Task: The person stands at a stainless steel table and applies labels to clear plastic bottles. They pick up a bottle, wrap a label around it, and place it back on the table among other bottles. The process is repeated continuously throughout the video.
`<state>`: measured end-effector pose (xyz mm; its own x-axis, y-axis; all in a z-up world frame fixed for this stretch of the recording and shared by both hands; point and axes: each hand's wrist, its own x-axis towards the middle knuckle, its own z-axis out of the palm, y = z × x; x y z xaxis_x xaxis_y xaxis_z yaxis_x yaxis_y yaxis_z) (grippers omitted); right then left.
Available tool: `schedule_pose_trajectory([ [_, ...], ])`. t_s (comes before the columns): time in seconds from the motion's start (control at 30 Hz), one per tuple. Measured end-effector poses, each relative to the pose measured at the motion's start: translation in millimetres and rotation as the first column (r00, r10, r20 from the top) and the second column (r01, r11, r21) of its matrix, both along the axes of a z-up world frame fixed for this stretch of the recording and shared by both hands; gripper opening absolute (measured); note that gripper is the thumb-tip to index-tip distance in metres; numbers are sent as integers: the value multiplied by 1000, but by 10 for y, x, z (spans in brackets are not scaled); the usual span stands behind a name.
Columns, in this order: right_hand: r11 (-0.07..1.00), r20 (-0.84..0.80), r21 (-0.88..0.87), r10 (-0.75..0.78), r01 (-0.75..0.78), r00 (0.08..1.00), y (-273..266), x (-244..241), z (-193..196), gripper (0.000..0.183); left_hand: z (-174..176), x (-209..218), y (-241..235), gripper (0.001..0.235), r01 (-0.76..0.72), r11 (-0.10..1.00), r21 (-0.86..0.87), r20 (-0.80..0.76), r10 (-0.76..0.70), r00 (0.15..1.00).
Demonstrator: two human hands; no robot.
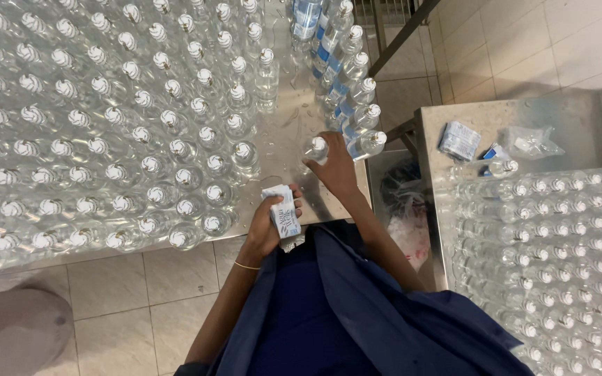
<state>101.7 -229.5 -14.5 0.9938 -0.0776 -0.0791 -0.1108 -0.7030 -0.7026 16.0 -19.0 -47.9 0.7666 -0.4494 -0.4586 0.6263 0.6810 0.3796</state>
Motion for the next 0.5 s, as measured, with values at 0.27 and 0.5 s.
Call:
schedule_pose_trajectory([
  [0.27,992,287,-84,-68,96,956,13,-658,357,73,537,-6,-89,53,67,994,82,64,-73,995],
  [0.5,906,250,332,182,-261,951,98,-874,498,44,240,-15,-200,35,18,969,244,-26,-12,1000],
])
